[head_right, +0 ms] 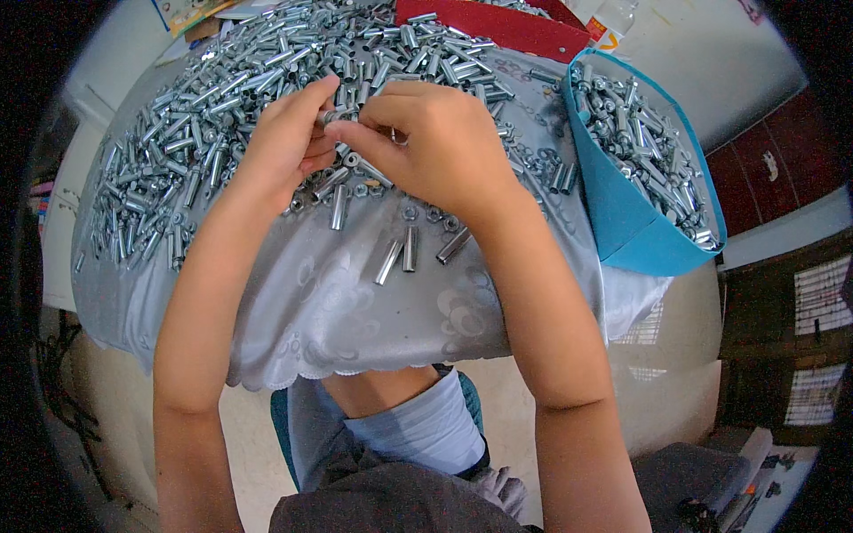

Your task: The person sits at a table covered with a large pile of metal bolts and washers. They repeatedly pick up a bolt and a washer, thread the washer onto the bolt, and place the assembled unit into a blue plastic bin on the right. The task continues consistently throughout the clip.

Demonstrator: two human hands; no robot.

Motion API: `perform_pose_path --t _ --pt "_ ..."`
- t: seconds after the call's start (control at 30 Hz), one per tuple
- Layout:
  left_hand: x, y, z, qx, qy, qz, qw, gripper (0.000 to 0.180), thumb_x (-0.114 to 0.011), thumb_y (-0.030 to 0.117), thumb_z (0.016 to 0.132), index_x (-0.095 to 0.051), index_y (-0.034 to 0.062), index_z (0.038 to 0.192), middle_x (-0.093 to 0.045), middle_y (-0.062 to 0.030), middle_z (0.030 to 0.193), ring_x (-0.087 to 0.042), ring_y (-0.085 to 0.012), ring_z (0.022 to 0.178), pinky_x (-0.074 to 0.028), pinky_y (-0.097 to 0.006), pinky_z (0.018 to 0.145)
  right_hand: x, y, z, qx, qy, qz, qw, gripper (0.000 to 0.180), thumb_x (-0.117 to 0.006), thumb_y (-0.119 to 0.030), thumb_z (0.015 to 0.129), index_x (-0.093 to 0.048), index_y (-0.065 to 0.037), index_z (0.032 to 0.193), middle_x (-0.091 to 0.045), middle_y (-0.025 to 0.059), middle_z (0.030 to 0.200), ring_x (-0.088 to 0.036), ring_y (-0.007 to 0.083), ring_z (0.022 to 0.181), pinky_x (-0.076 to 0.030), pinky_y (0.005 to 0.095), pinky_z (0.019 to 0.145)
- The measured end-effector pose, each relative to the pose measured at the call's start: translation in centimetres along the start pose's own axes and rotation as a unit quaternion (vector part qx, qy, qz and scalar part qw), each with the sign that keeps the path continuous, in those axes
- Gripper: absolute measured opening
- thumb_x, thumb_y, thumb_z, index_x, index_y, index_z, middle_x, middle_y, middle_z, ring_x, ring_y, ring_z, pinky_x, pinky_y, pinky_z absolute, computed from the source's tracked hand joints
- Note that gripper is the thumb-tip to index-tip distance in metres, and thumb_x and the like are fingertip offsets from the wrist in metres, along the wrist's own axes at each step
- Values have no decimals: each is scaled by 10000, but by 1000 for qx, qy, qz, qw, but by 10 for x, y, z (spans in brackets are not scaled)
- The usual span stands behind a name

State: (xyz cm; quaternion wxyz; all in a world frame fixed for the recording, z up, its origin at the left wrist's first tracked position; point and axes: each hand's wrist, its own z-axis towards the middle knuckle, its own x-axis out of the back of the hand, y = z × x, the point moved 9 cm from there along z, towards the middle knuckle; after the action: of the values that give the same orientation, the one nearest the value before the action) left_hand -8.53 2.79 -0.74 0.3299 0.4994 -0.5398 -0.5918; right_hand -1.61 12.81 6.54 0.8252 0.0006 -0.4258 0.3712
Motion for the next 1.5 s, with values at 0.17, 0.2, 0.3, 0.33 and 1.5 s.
perform_pose_path --t 0.17,0.2,0.3,0.33,1.5 --pt "-1 1 0 -2 -15 -5 1000 279 -511 289 844 -473 30 747 -354 46 537 -281 -40 414 -239 -214 393 7 -6 2 4 49 44 998 246 -707 -245 666 -597 -96 828 -555 36 676 -556 200 570 -440 296 504" --pt "0 2 -1 -2 -13 2 1000 278 -509 288 845 -472 31 747 -354 47 538 -282 -40 415 -241 -214 395 6 -5 2 8 46 30 998 249 -705 -239 669 -596 -98 844 -554 38 685 -555 198 575 -440 295 508" --pt "1 4 0 -8 -4 16 1000 274 -502 287 850 -472 34 750 -356 50 540 -284 -38 418 -247 -214 401 3 0 2 -8 29 8 1000 253 -696 -220 681 -593 -104 881 -551 41 708 -554 193 584 -442 293 517" --pt "2 4 1 -15 0 17 1000 272 -501 287 851 -471 36 751 -357 50 539 -285 -38 418 -248 -214 402 4 -1 1 -31 20 16 999 248 -691 -214 686 -592 -105 886 -550 41 712 -553 190 585 -442 294 518" --pt "3 5 0 -44 24 82 995 356 -532 347 837 -555 9 725 -461 0 560 -409 -67 441 -338 -219 392 -11 1 0 -41 -35 26 998 223 -622 -271 759 -535 -68 729 -540 75 645 -543 258 570 -417 343 498"
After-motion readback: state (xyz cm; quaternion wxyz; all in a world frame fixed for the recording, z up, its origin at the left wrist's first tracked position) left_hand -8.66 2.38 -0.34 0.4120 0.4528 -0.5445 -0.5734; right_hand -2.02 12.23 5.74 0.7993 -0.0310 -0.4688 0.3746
